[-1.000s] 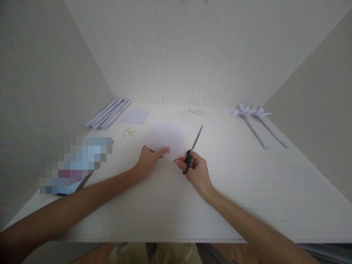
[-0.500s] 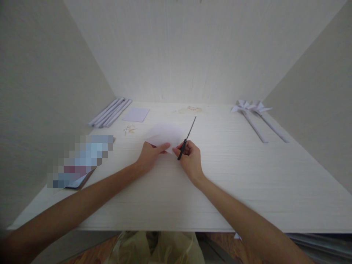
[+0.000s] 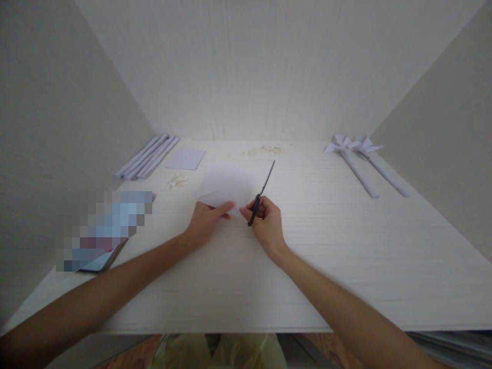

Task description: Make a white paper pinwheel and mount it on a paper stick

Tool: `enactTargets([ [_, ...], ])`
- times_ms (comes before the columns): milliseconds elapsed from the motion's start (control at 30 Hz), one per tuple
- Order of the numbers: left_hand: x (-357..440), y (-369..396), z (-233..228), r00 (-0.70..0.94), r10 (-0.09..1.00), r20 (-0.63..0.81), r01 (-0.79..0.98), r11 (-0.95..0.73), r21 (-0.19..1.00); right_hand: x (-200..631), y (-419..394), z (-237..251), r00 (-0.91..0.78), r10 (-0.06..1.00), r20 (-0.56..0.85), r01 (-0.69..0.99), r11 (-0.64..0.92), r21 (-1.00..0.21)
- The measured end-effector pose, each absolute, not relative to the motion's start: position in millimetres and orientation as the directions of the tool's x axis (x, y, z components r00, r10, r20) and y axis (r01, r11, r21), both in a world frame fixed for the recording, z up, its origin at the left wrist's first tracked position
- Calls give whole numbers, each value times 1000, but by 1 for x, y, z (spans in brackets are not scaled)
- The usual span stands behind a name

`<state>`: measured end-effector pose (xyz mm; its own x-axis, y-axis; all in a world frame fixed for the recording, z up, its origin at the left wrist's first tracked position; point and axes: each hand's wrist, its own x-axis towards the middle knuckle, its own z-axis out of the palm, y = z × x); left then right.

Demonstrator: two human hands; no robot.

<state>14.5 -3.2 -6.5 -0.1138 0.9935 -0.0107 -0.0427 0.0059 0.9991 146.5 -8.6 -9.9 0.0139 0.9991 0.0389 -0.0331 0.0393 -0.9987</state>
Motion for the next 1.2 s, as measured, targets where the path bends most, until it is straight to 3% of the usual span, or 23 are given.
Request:
enactTargets([
  [367, 16, -6, -2, -91, 996, -3, 44, 7, 999, 146, -8, -7, -12, 998, 67, -12, 67, -998],
  [700, 13, -4, -8, -159, 987, -17, -66, 7, 998, 146, -10, -7, -73, 997, 12, -122, 3, -993],
  [900, 14, -5, -6, -89, 996, -10, -86, 2, 996, 146, -12, -9, -122, 990, 65, -79, 56, -995],
  [1200, 14, -7, -5, -128, 992, 5, 14, -3, 1000, 148, -9, -11, -63, 992, 109, 6, 110, -994],
])
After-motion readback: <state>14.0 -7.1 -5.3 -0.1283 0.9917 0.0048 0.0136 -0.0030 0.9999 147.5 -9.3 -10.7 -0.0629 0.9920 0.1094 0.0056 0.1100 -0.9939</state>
